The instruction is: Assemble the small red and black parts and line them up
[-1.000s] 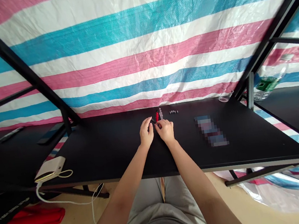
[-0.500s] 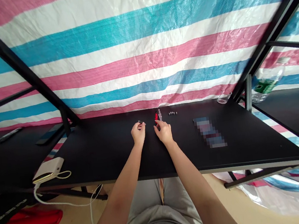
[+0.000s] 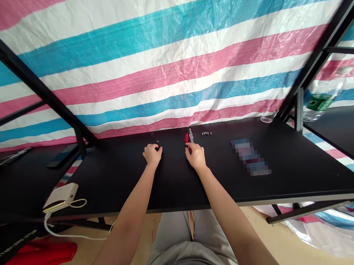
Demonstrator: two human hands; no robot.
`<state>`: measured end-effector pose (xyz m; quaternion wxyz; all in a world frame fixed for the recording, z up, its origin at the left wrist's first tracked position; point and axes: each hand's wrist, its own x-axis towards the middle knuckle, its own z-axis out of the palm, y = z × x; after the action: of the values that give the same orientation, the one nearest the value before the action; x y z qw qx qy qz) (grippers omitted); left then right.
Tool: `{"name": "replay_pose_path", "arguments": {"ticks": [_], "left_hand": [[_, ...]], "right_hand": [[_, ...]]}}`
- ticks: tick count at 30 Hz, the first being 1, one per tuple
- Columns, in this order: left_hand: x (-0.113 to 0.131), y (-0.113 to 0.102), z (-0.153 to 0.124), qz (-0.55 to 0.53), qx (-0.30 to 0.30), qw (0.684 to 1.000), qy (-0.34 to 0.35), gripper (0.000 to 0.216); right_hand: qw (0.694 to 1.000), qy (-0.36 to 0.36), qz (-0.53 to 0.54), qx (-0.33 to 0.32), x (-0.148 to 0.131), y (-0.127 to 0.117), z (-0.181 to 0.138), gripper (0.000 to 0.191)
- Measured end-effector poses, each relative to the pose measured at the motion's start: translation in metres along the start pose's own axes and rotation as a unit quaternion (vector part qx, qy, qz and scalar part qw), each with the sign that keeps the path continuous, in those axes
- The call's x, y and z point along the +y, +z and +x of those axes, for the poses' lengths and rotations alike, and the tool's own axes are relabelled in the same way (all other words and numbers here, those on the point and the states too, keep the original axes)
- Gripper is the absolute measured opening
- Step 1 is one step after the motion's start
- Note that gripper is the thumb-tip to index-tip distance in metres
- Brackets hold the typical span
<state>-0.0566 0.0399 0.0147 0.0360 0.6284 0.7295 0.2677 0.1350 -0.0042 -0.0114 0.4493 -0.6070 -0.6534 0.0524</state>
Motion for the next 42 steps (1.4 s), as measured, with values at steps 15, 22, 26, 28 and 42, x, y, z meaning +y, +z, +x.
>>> {"name": "replay_pose_path", "arguments": {"ticks": [15,22,26,28,42], "left_hand": [[0.049,-0.006,-0.034,-0.056,0.051,0.958,0.276,0.038],[0.069,0.015,-0.040,0.009,-0.061,0.951,0.304,0.054],[0.073,0.021,-0.034,-0.024,-0.064,0.952,0.298,0.037],[0.074,0.024,-0.031,-0.060,-0.056,0.960,0.266,0.025],[0.033,0.024,-0.044,-0.470,0.004,0.882,-0.005,0.016]], "right_hand": [[0.997,0.062,-0.044,0.031,-0.003,-0.003,0.000,0.025],[0.992,0.092,-0.071,0.041,-0.002,-0.002,0.000,0.025],[0.991,0.097,-0.081,0.047,0.002,0.002,-0.001,0.023],[0.992,0.090,-0.082,0.041,0.005,0.005,-0.003,0.022],[0.989,0.070,-0.127,-0.030,0.009,0.013,-0.003,0.028]]}}
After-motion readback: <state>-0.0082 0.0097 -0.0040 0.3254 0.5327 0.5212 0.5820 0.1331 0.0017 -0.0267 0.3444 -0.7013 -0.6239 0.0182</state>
